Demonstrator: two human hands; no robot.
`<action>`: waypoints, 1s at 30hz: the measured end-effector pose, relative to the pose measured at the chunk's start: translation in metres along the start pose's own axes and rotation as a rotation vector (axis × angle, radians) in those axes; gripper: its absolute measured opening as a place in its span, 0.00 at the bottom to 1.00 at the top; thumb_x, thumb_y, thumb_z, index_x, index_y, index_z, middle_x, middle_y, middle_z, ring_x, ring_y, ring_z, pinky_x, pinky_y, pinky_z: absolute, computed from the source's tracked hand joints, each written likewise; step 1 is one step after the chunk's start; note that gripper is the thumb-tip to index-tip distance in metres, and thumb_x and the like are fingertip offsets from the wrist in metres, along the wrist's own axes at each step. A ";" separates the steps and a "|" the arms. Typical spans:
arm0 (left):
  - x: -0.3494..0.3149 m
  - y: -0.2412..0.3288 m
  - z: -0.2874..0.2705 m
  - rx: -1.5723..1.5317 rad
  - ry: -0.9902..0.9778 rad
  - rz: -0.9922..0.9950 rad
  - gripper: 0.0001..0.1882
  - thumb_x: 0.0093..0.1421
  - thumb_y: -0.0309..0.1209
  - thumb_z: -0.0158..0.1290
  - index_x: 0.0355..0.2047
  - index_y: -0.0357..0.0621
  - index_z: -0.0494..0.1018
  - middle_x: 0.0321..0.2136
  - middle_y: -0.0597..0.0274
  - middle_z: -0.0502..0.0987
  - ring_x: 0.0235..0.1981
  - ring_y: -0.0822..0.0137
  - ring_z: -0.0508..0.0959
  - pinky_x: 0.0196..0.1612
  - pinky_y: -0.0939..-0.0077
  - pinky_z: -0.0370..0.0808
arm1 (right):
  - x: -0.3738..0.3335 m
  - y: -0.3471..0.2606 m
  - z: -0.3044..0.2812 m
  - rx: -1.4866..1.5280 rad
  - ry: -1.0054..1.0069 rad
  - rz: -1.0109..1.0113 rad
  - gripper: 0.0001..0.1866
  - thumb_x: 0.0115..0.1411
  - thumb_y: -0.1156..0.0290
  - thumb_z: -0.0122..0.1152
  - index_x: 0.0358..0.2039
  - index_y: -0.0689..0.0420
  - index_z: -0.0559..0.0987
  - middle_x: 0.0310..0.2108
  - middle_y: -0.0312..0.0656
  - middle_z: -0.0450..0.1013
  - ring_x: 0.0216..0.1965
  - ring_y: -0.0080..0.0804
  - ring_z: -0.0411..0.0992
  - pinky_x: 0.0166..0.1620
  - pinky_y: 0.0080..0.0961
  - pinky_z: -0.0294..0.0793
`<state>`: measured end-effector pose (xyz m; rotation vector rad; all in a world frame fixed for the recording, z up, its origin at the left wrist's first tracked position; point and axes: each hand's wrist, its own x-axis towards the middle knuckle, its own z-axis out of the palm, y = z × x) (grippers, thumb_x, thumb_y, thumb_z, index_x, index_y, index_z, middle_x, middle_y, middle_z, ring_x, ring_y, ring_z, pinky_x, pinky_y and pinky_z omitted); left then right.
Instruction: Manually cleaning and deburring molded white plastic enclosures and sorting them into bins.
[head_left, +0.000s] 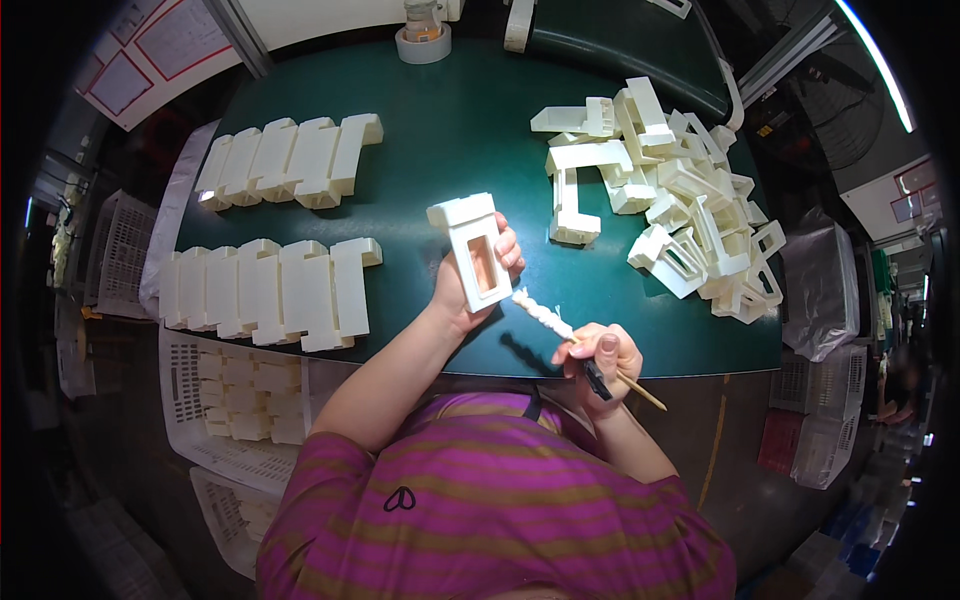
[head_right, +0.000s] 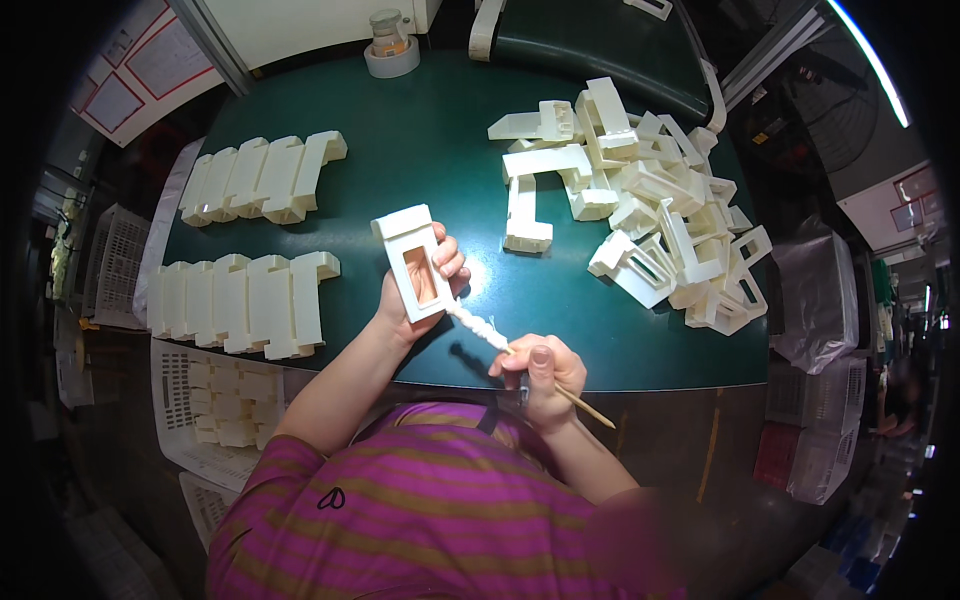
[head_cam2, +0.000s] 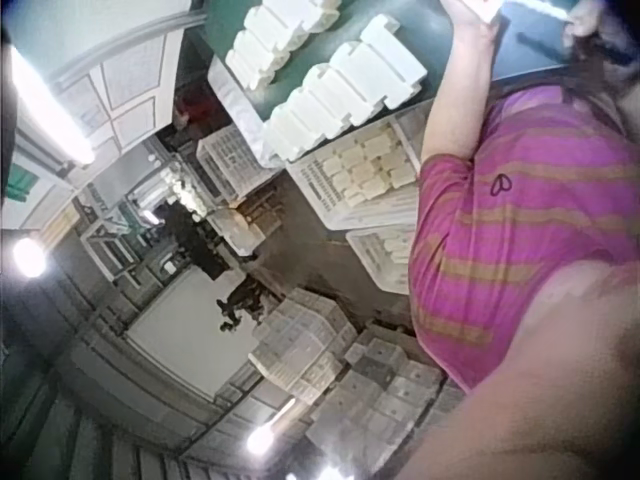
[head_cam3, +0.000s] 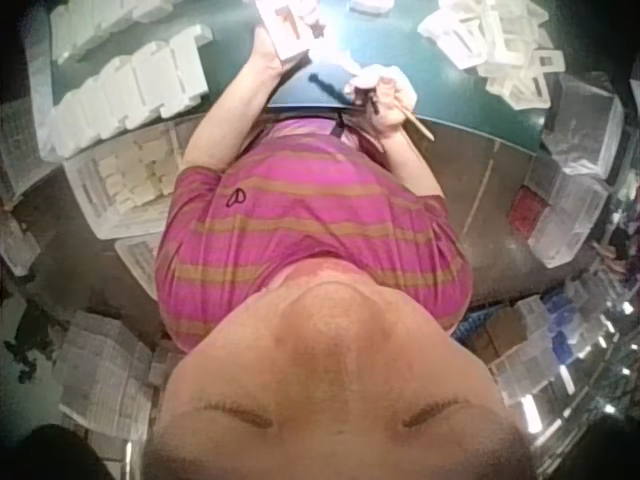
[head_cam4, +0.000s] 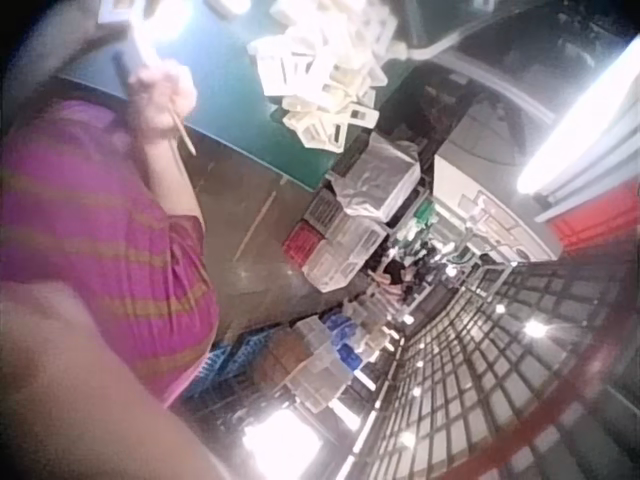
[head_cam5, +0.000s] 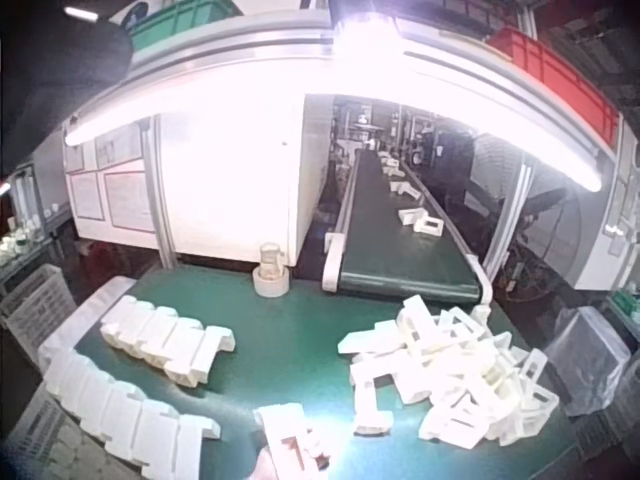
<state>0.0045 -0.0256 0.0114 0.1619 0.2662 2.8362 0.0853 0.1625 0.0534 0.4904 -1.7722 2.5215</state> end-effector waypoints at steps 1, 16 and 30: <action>0.000 -0.003 0.002 0.014 0.010 -0.033 0.11 0.64 0.36 0.44 0.41 0.42 0.66 0.24 0.63 0.65 0.29 0.68 0.70 0.45 0.70 0.71 | 0.005 0.001 0.003 -0.036 -0.023 0.010 0.18 0.67 0.64 0.44 0.26 0.63 0.73 0.25 0.46 0.74 0.23 0.25 0.71 0.28 0.19 0.71; -0.015 -0.004 0.033 0.661 0.355 0.039 0.19 0.65 0.26 0.37 0.56 0.38 0.59 0.48 0.56 0.69 0.51 0.66 0.72 0.53 0.66 0.70 | 0.031 -0.012 -0.019 0.504 0.257 0.136 0.28 0.67 0.44 0.31 0.31 0.55 0.71 0.23 0.44 0.68 0.17 0.26 0.63 0.17 0.18 0.60; -0.027 0.000 0.059 0.925 0.303 0.028 0.37 0.61 0.26 0.51 0.65 0.42 0.43 0.48 0.54 0.64 0.44 0.70 0.74 0.42 0.79 0.73 | 0.102 0.003 -0.046 -1.168 -0.048 -0.321 0.15 0.48 0.77 0.64 0.36 0.61 0.71 0.34 0.49 0.71 0.37 0.48 0.71 0.40 0.36 0.70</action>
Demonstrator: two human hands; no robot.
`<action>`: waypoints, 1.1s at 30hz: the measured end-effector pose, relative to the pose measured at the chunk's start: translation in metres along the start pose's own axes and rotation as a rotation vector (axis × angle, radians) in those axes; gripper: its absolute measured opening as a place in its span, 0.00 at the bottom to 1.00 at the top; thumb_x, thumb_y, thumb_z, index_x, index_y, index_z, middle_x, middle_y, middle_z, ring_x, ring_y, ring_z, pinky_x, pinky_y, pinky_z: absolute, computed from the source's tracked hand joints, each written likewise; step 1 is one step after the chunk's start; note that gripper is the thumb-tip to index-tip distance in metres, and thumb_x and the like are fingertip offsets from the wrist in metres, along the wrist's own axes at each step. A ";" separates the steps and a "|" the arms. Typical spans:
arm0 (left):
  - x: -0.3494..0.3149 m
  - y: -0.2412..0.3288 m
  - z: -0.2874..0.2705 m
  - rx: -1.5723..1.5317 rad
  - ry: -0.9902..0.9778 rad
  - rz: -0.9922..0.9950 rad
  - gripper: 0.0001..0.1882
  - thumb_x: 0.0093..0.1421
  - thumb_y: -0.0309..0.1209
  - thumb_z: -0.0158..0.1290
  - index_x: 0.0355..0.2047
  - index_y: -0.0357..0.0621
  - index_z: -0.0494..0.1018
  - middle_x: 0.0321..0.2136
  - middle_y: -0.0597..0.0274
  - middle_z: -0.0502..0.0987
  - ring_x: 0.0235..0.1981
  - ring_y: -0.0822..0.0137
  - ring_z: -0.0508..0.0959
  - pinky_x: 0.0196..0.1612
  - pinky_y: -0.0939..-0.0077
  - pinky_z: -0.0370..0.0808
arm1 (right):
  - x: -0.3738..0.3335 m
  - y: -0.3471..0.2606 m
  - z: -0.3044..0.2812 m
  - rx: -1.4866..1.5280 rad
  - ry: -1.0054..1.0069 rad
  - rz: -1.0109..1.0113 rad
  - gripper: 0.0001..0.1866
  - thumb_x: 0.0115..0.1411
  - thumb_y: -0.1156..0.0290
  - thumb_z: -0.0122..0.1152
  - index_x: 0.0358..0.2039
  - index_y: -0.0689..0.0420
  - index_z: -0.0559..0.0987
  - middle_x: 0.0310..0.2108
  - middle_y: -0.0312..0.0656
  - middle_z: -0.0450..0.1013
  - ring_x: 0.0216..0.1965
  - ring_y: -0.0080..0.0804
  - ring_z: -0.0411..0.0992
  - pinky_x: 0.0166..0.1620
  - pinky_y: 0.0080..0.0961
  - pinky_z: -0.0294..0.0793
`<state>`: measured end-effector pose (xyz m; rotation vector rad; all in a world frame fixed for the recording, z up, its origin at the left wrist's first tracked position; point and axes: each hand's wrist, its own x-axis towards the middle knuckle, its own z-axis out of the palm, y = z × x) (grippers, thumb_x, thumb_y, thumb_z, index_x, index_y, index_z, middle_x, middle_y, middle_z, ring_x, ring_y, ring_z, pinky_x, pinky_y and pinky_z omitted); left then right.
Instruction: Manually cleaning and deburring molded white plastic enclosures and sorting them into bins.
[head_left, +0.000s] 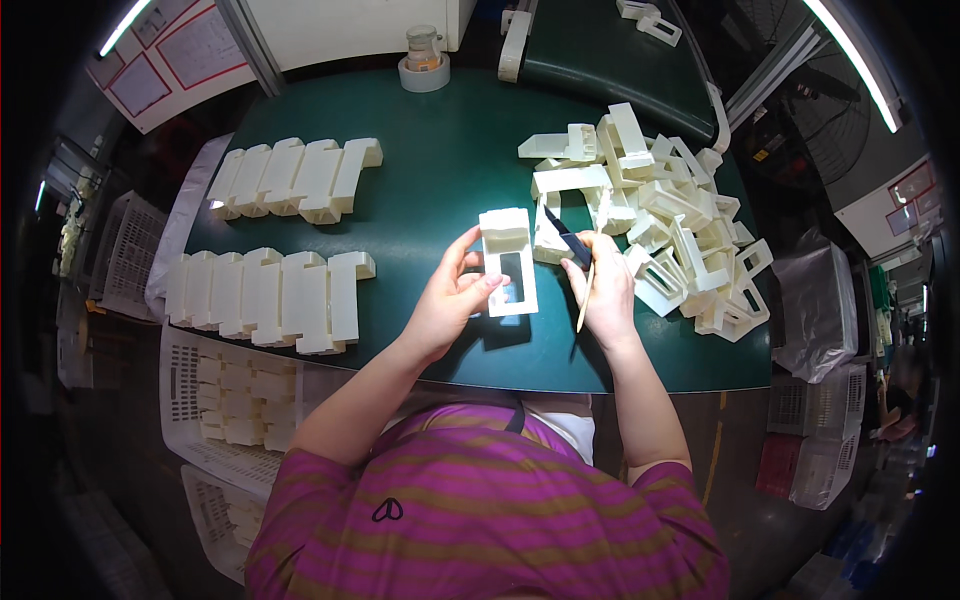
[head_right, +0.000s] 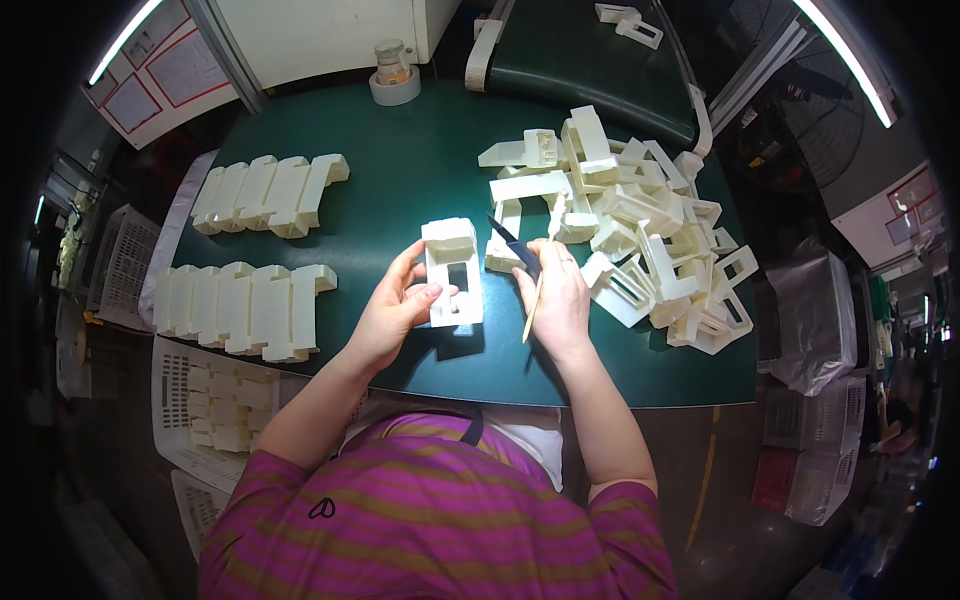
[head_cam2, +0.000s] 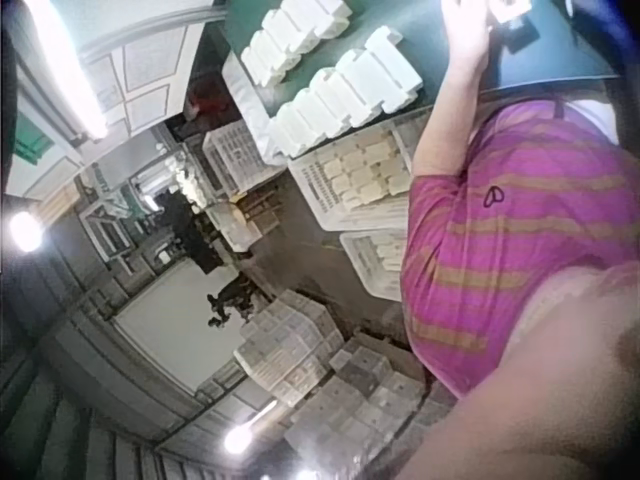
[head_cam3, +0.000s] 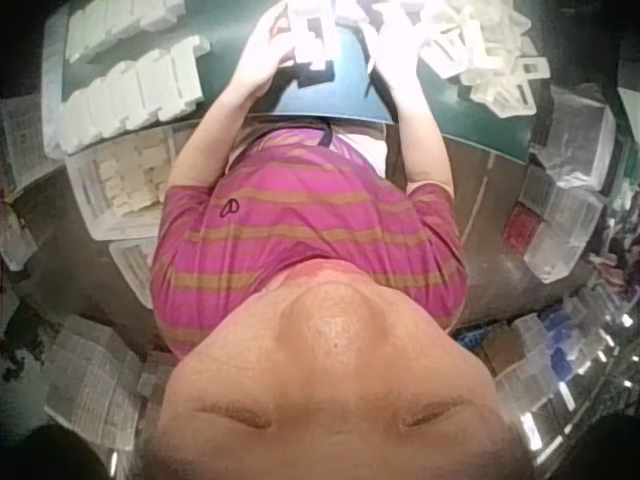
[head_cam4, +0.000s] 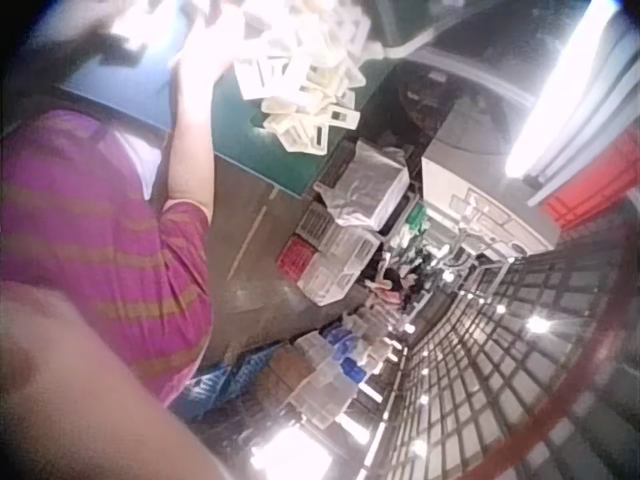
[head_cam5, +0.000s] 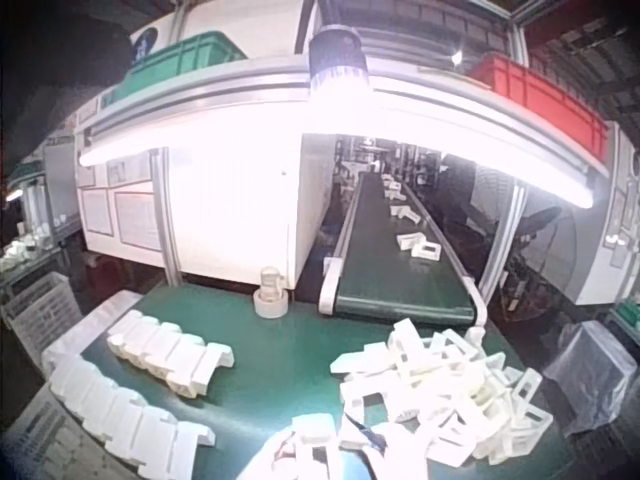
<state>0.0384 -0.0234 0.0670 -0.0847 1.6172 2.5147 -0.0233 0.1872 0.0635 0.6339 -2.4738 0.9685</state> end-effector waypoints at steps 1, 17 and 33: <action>-0.001 0.002 0.000 0.002 0.007 0.003 0.37 0.61 0.26 0.51 0.65 0.42 0.43 0.48 0.54 0.64 0.44 0.70 0.74 0.42 0.79 0.73 | -0.002 0.001 0.002 0.007 -0.002 -0.004 0.15 0.48 0.77 0.64 0.36 0.61 0.71 0.34 0.49 0.71 0.37 0.48 0.71 0.40 0.36 0.70; -0.034 0.061 -0.035 1.674 -0.193 0.659 0.22 0.50 0.15 0.47 0.44 0.49 0.76 0.50 0.56 0.68 0.54 0.53 0.65 0.61 0.52 0.57 | -0.010 0.008 0.020 0.141 -0.072 0.073 0.13 0.49 0.76 0.64 0.35 0.59 0.72 0.30 0.46 0.72 0.32 0.43 0.73 0.35 0.32 0.71; -0.098 0.049 -0.070 1.619 -0.116 0.559 0.11 0.49 0.26 0.58 0.35 0.43 0.72 0.46 0.59 0.71 0.55 0.57 0.67 0.59 0.56 0.63 | -0.005 -0.002 0.030 0.177 -0.070 0.159 0.11 0.49 0.78 0.62 0.34 0.59 0.71 0.27 0.41 0.72 0.26 0.31 0.71 0.32 0.24 0.71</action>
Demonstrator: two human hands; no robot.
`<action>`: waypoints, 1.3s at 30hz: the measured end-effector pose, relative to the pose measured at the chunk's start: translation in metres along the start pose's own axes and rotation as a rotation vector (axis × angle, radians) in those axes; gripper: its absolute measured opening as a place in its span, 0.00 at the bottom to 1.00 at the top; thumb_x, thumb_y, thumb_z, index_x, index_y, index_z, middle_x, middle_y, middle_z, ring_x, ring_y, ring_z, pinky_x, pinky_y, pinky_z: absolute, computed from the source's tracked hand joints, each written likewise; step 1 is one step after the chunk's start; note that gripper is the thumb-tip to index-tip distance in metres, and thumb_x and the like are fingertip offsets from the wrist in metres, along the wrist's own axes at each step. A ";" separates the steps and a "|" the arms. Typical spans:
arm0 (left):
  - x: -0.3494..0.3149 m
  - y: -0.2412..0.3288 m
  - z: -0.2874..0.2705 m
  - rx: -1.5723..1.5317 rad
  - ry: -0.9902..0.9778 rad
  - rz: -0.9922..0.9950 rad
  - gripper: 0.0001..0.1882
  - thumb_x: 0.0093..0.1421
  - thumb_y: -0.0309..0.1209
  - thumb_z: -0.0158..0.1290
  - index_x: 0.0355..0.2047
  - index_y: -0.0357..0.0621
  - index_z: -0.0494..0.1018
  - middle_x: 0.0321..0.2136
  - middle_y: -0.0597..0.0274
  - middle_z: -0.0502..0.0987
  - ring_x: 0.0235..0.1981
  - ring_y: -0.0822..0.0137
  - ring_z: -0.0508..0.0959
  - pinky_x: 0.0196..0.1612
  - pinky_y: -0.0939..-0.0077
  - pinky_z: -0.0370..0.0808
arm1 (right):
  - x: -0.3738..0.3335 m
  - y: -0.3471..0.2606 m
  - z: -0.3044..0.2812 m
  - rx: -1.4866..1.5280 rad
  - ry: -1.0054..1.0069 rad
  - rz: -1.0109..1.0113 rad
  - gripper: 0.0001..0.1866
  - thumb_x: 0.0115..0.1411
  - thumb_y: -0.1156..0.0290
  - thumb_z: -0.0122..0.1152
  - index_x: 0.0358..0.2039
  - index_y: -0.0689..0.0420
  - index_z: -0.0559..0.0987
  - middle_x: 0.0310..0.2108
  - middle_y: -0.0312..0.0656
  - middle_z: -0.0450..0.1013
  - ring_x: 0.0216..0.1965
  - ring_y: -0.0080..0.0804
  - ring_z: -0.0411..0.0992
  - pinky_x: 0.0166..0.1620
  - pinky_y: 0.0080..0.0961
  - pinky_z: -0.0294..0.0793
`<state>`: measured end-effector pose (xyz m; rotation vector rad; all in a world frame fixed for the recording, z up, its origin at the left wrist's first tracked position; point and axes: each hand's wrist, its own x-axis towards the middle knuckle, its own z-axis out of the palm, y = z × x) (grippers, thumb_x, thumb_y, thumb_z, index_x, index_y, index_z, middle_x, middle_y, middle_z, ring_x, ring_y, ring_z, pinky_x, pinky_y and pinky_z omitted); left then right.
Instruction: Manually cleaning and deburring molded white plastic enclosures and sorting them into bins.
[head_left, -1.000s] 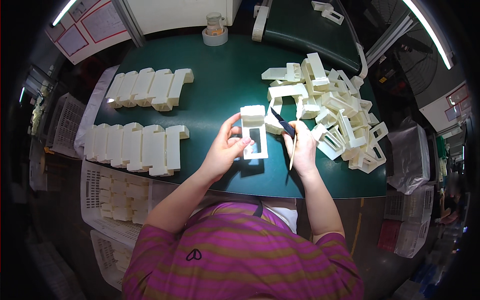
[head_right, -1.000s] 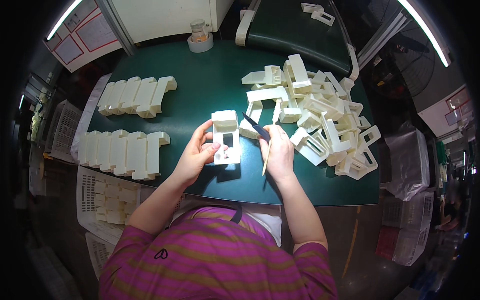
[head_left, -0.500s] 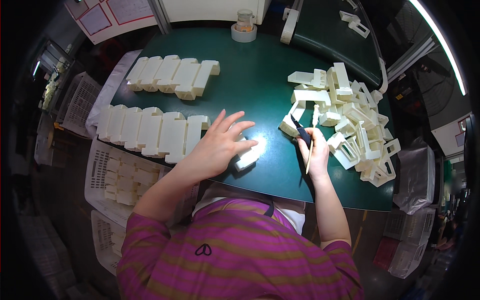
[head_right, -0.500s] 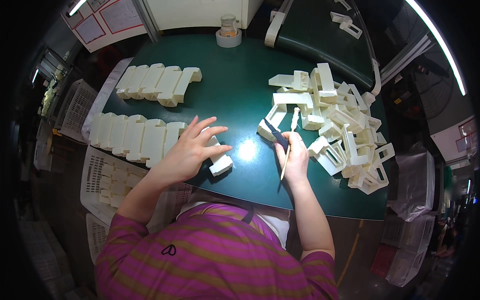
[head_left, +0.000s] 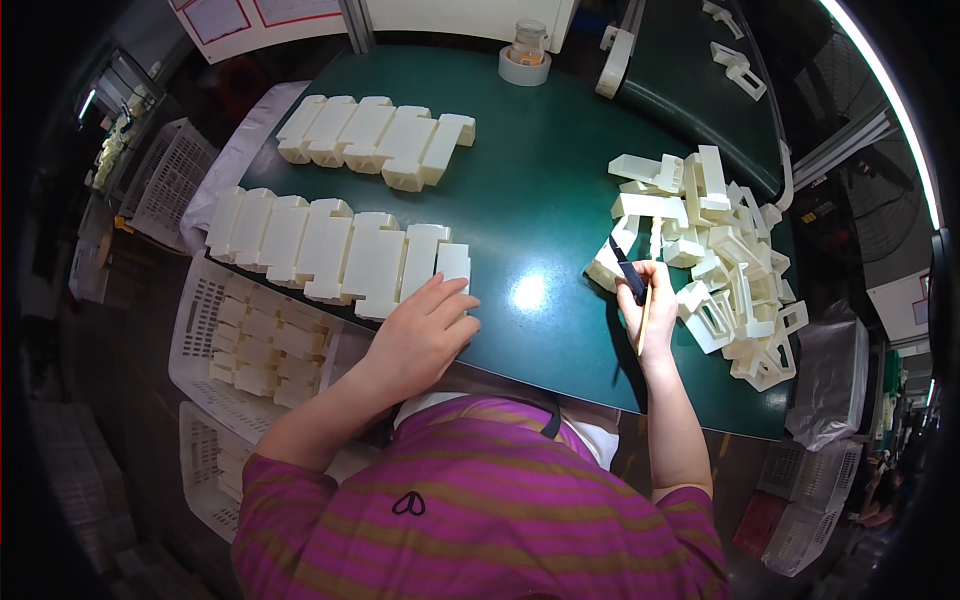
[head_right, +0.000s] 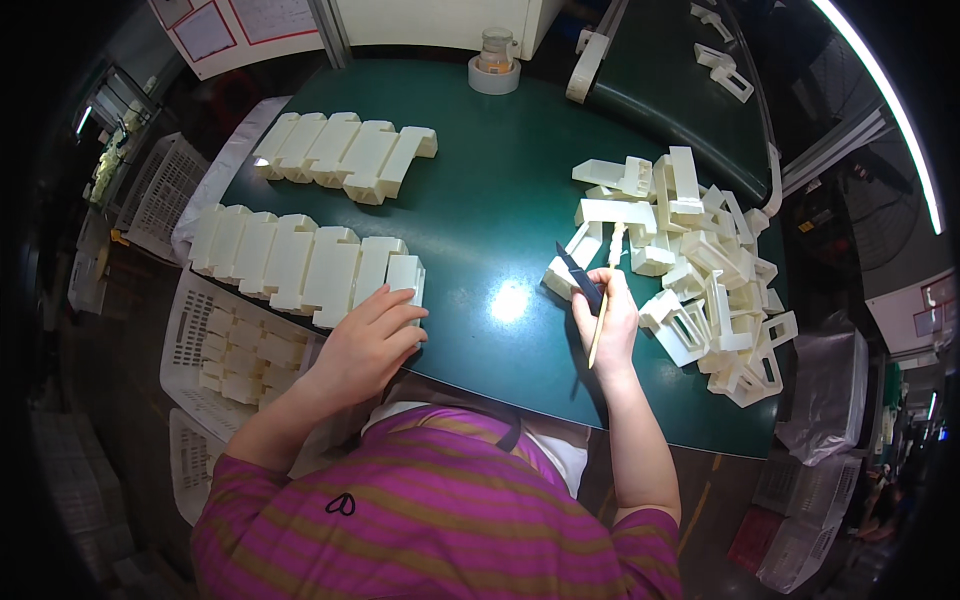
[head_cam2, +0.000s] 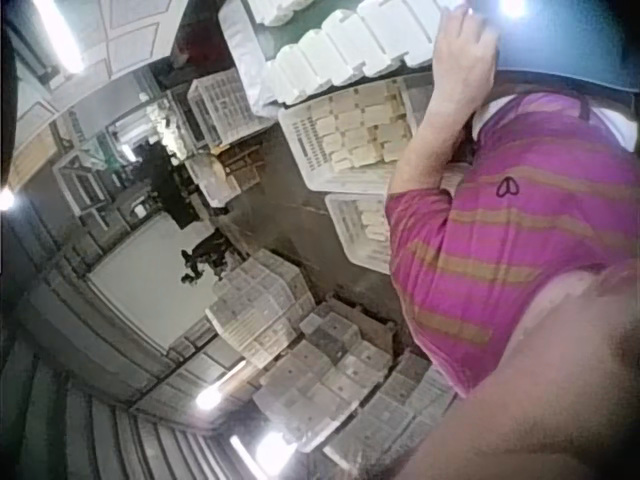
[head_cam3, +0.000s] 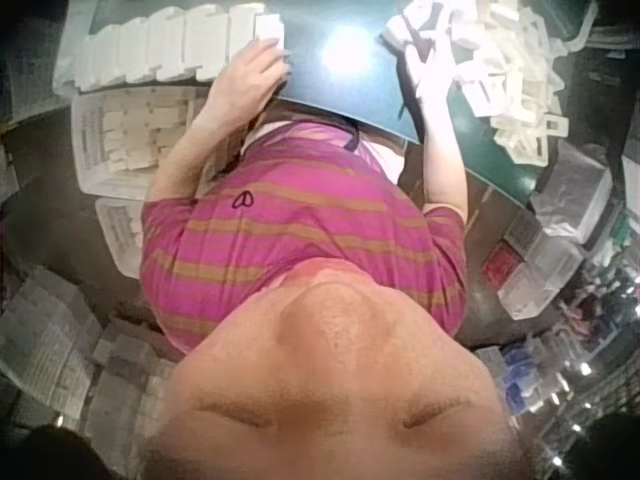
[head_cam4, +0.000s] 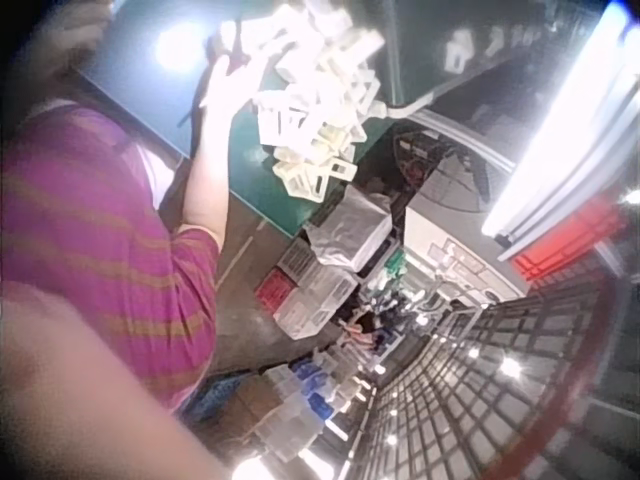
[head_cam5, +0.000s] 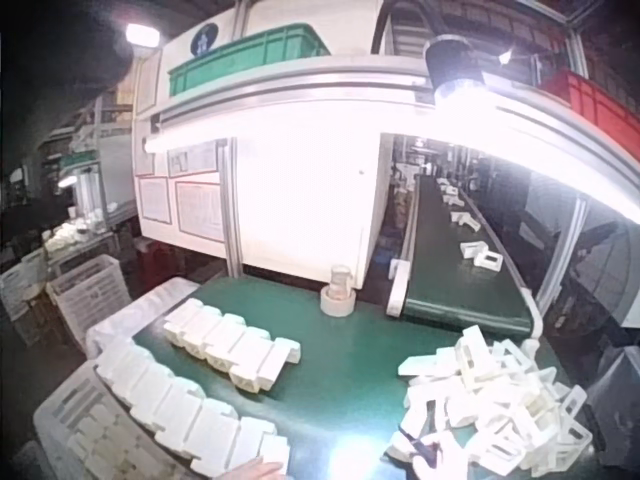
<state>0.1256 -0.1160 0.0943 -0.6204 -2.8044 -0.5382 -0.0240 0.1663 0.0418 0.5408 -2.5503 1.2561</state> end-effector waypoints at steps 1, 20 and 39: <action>-0.003 -0.001 -0.003 0.072 -0.035 -0.023 0.14 0.49 0.26 0.57 0.37 0.44 0.72 0.49 0.58 0.70 0.56 0.55 0.66 0.60 0.55 0.62 | -0.001 0.001 -0.001 0.054 0.035 -0.026 0.11 0.50 0.79 0.61 0.34 0.60 0.71 0.27 0.40 0.72 0.26 0.28 0.71 0.32 0.23 0.71; 0.071 0.052 0.096 -2.545 -0.345 -0.466 0.39 0.57 0.35 0.47 0.64 0.37 0.42 0.61 0.39 0.54 0.60 0.47 0.61 0.62 0.47 0.59 | -0.081 -0.054 -0.069 0.406 0.069 0.335 0.11 0.65 0.64 0.50 0.37 0.59 0.72 0.26 0.35 0.71 0.23 0.13 0.62 0.26 0.12 0.62; 0.067 0.065 0.110 -2.096 -0.351 -0.450 0.28 0.66 0.44 0.40 0.60 0.40 0.51 0.56 0.50 0.62 0.56 0.57 0.67 0.56 0.59 0.68 | -0.089 -0.063 -0.062 -0.329 0.001 0.017 0.11 0.54 0.70 0.61 0.39 0.52 0.77 0.23 0.39 0.68 0.21 0.36 0.69 0.23 0.29 0.65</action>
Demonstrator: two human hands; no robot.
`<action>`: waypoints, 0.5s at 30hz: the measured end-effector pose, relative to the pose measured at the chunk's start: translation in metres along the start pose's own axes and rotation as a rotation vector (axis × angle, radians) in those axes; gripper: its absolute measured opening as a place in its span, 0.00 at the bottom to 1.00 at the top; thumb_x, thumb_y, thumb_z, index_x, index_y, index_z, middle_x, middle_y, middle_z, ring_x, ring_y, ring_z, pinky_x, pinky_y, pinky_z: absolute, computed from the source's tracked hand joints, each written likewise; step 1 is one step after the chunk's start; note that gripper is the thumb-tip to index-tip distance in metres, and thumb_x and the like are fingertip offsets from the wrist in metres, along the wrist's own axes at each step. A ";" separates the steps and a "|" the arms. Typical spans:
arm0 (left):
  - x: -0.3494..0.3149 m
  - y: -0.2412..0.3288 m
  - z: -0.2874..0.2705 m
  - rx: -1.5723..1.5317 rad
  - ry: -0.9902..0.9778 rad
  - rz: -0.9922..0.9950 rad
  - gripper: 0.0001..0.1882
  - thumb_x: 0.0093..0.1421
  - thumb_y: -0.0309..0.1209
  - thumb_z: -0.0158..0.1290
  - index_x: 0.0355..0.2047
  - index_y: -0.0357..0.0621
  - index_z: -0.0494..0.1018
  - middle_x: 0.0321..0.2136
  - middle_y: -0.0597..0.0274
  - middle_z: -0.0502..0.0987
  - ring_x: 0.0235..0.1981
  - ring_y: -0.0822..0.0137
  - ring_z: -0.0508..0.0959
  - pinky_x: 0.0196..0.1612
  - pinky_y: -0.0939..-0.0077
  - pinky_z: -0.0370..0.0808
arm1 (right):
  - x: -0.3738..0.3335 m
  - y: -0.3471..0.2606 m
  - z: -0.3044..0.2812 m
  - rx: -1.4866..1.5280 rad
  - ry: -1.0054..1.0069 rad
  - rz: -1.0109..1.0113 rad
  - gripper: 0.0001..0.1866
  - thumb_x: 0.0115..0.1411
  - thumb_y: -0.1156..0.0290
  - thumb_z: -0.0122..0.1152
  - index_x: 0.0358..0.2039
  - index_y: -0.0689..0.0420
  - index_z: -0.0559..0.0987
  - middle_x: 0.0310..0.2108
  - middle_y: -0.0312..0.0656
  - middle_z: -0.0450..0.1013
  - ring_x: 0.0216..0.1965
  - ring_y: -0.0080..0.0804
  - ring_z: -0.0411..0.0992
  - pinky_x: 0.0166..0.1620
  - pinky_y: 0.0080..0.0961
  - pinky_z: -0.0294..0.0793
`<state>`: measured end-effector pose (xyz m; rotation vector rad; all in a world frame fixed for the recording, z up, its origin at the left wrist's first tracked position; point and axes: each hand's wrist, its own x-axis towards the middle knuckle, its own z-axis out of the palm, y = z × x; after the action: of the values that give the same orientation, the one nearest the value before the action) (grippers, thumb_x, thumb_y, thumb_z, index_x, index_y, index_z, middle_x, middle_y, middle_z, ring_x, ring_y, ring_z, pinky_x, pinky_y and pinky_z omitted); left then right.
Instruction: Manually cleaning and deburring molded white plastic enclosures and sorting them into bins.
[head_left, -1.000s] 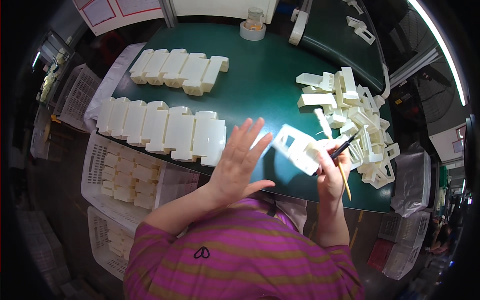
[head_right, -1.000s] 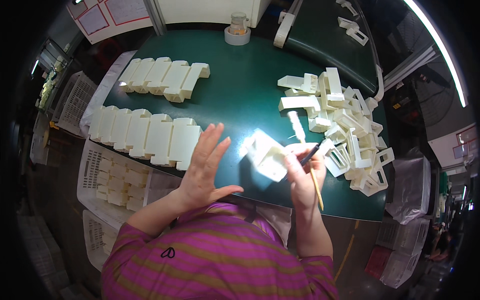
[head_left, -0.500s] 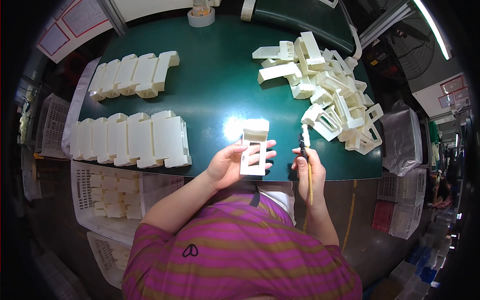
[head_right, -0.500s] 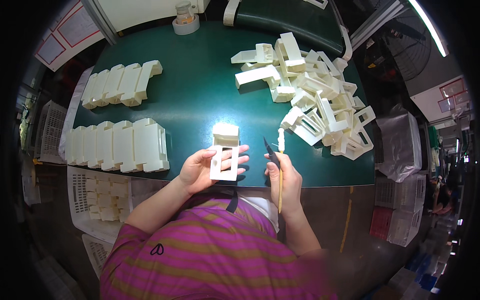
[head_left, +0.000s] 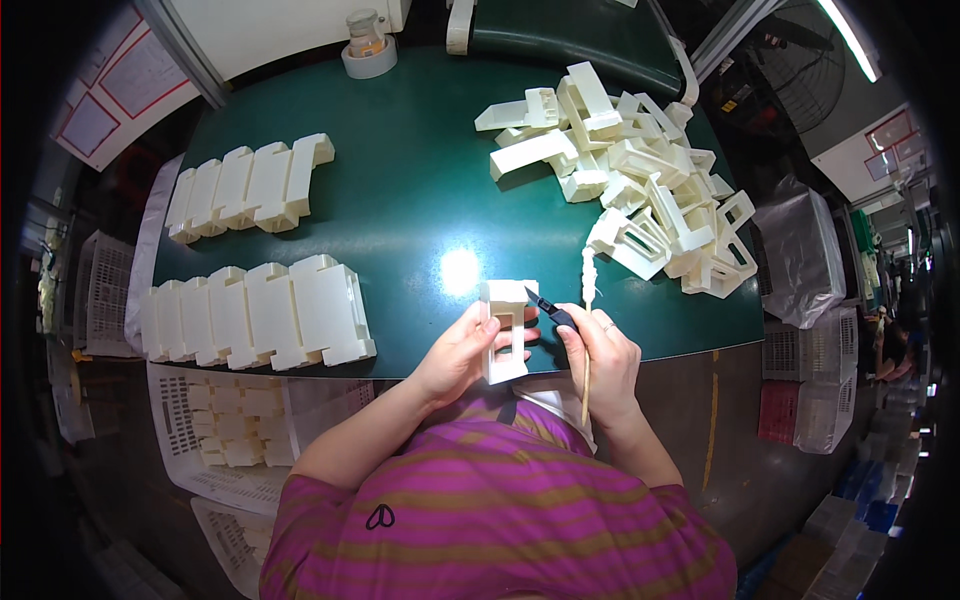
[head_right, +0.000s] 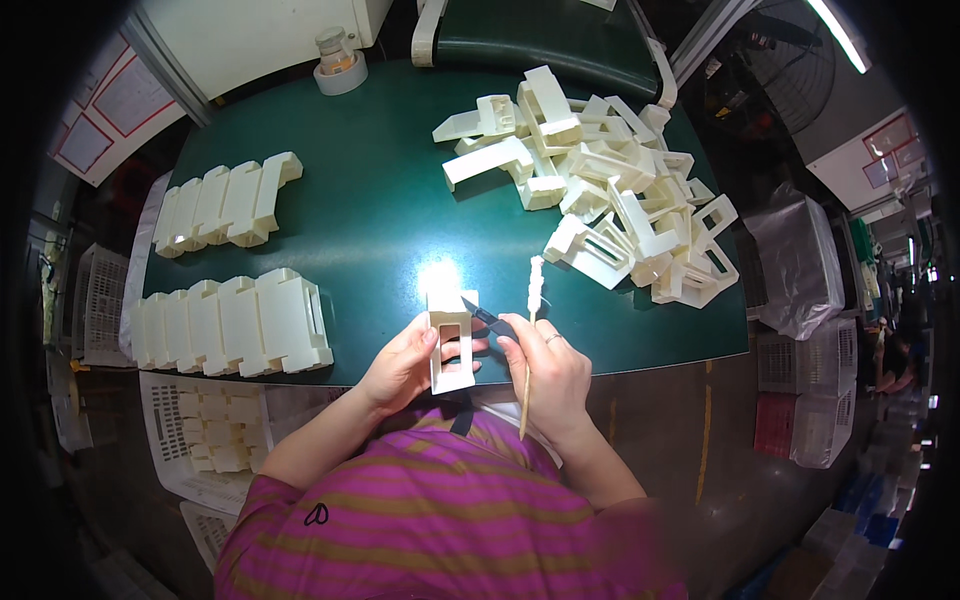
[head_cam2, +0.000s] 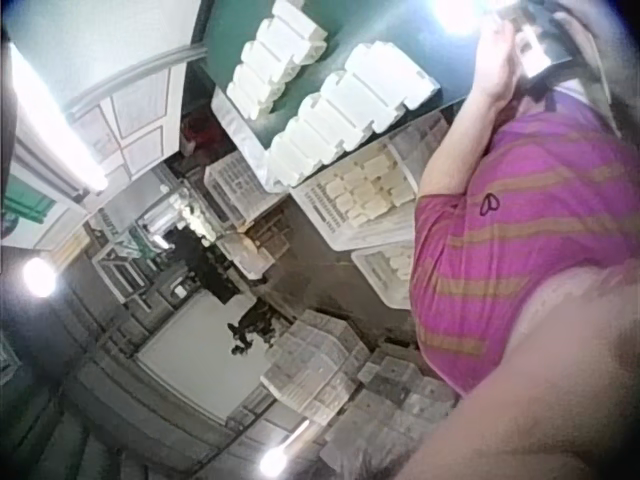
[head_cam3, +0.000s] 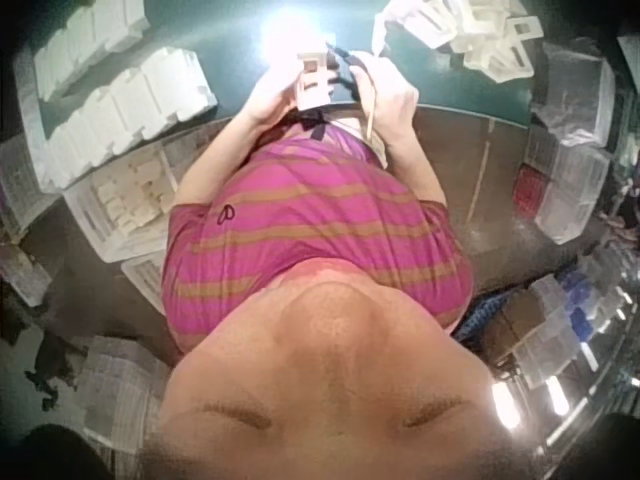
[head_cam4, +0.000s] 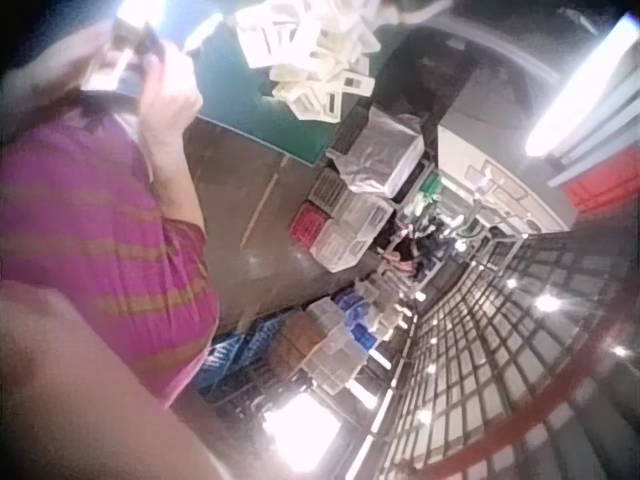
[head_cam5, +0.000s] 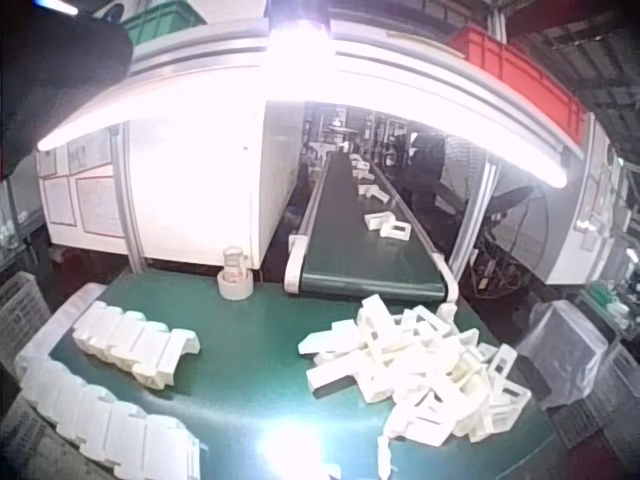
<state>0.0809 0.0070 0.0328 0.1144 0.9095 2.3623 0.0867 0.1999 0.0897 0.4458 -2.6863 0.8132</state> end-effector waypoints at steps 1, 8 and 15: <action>-0.001 0.000 0.001 0.027 0.013 0.001 0.28 0.66 0.44 0.40 0.60 0.40 0.52 0.56 0.50 0.62 0.56 0.57 0.67 0.56 0.59 0.68 | 0.000 0.000 0.001 -0.006 0.006 0.003 0.11 0.54 0.70 0.61 0.39 0.52 0.77 0.23 0.39 0.68 0.21 0.36 0.69 0.23 0.29 0.65; -0.002 0.001 -0.003 0.068 -0.002 -0.004 0.29 0.66 0.45 0.42 0.60 0.41 0.52 0.57 0.49 0.61 0.55 0.57 0.68 0.55 0.60 0.69 | -0.001 0.000 -0.001 -0.078 -0.003 0.035 0.11 0.54 0.69 0.62 0.38 0.52 0.77 0.23 0.39 0.69 0.22 0.37 0.70 0.24 0.29 0.66; -0.002 0.003 -0.005 0.019 -0.040 0.034 0.29 0.66 0.44 0.41 0.61 0.41 0.51 0.57 0.48 0.61 0.55 0.56 0.68 0.55 0.58 0.69 | 0.005 0.024 -0.010 -0.190 0.058 0.096 0.08 0.56 0.70 0.60 0.37 0.56 0.78 0.23 0.40 0.70 0.21 0.38 0.71 0.24 0.30 0.67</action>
<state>0.0796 0.0015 0.0316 0.1858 0.9176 2.3745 0.0754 0.2242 0.0878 0.2467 -2.7150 0.5785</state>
